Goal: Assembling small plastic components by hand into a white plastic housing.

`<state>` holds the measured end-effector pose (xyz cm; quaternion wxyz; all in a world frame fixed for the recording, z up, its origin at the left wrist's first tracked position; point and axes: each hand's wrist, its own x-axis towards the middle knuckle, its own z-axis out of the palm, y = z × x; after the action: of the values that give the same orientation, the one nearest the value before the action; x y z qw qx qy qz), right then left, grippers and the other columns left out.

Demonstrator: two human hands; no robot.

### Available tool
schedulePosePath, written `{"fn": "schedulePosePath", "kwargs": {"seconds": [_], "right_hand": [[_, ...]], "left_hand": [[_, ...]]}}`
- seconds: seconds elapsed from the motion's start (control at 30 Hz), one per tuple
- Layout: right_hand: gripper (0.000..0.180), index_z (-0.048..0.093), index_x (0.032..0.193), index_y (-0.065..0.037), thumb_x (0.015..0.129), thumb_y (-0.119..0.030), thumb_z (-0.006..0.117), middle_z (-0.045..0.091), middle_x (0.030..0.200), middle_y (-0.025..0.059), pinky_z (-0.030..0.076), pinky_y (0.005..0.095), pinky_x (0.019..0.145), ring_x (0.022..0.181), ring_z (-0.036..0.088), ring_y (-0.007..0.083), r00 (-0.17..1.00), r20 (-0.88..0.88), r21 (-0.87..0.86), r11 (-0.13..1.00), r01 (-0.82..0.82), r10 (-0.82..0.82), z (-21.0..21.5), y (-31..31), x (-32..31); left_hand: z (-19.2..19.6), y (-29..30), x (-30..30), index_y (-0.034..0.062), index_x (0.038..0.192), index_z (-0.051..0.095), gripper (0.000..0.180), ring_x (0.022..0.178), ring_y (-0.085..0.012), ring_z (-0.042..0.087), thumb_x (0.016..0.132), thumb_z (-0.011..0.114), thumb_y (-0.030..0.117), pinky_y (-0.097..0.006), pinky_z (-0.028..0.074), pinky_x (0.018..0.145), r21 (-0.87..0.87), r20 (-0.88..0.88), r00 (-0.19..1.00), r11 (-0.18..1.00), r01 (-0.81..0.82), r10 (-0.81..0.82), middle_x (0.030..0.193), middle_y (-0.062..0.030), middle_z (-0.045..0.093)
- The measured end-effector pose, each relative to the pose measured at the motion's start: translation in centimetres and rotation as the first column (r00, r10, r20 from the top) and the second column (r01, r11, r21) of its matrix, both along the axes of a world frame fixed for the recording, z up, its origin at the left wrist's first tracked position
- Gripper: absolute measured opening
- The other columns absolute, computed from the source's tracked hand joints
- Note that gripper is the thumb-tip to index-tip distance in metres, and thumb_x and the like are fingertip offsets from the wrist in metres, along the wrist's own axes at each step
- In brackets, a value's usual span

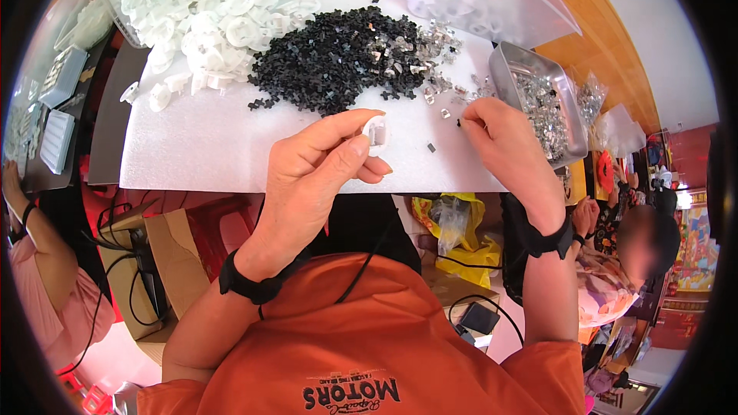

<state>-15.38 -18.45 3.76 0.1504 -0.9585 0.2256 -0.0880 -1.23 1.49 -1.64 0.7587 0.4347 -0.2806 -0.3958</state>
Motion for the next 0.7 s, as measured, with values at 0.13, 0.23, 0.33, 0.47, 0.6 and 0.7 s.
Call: {"fn": "schedulePosePath", "kwargs": {"seconds": [0.13, 0.23, 0.33, 0.47, 0.6, 0.7], "right_hand": [[0.011, 0.056, 0.084, 0.003, 0.082, -0.008, 0.057, 0.059, 0.075, 0.0196, 0.044, 0.0405, 0.062, 0.070, 0.058, 0.0353, 0.995, -0.074, -0.093, 0.993, 0.067, -0.074, -0.4, 0.1, 0.5], [0.010, 0.056, 0.084, 0.003, 0.082, -0.006, 0.056, 0.059, 0.074, 0.0193, 0.045, 0.0409, 0.063, 0.070, 0.058, 0.0353, 0.995, -0.058, -0.116, 0.990, 0.079, -0.087, -0.7, 0.5, 0.7], [0.009, 0.055, 0.084, 0.003, 0.081, -0.005, 0.056, 0.059, 0.072, 0.0177, 0.045, 0.0381, 0.061, 0.066, 0.058, 0.0318, 0.997, -0.014, -0.072, 0.994, 0.079, -0.081, -0.4, 1.1, 0.6], [0.008, 0.054, 0.083, 0.004, 0.081, -0.004, 0.055, 0.058, 0.070, 0.0157, 0.045, 0.0346, 0.060, 0.064, 0.058, 0.0266, 0.995, -0.035, 0.059, 0.993, 0.098, -0.096, 0.1, 1.8, 0.7], [0.008, 0.055, 0.082, 0.004, 0.082, -0.004, 0.055, 0.057, 0.070, 0.0150, 0.044, 0.0333, 0.059, 0.063, 0.057, 0.0241, 0.996, -0.022, 0.089, 0.993, 0.082, -0.081, -0.3, 1.4, 0.7], [0.009, 0.055, 0.083, 0.004, 0.082, -0.004, 0.055, 0.057, 0.071, 0.0166, 0.044, 0.0345, 0.060, 0.064, 0.057, 0.0274, 0.998, -0.016, 0.022, 0.998, 0.065, -0.065, -0.4, 1.7, 0.7]], "left_hand": [[-0.1, 0.0, 0.0, -0.0061, 0.119, 0.055, 0.029, 0.082, -0.0157, 0.065, 0.095, 0.048, 0.009, -0.026, 0.054, 0.071, 0.000, -0.002, 1.000, 1.000, 0.008, -0.008, 0.101, -0.0123, 0.064], [-0.1, 0.0, 0.1, -0.0060, 0.119, 0.055, 0.029, 0.082, -0.0156, 0.065, 0.095, 0.048, 0.009, -0.026, 0.054, 0.071, 0.011, 0.007, 1.000, 1.000, 0.000, 0.000, 0.101, -0.0122, 0.064], [0.0, 0.0, 0.1, -0.0061, 0.119, 0.054, 0.030, 0.081, -0.0154, 0.064, 0.095, 0.048, 0.010, -0.026, 0.054, 0.072, 0.016, 0.005, 1.000, 1.000, -0.003, 0.003, 0.101, -0.0122, 0.064], [0.0, 0.1, 0.1, -0.0061, 0.119, 0.054, 0.030, 0.080, -0.0149, 0.064, 0.096, 0.047, 0.011, -0.027, 0.053, 0.072, 0.001, 0.004, 1.000, 1.000, -0.007, 0.007, 0.102, -0.0119, 0.063], [0.0, 0.1, 0.2, -0.0059, 0.118, 0.054, 0.030, 0.079, -0.0148, 0.064, 0.097, 0.045, 0.014, -0.027, 0.053, 0.071, 0.003, -0.005, 1.000, 1.000, -0.001, 0.001, 0.100, -0.0123, 0.063], [0.1, 0.1, 0.3, -0.0057, 0.118, 0.053, 0.032, 0.077, -0.0147, 0.063, 0.098, 0.043, 0.018, -0.027, 0.053, 0.068, 0.012, -0.023, 0.999, 1.000, 0.024, -0.023, 0.098, -0.0125, 0.062]]}}
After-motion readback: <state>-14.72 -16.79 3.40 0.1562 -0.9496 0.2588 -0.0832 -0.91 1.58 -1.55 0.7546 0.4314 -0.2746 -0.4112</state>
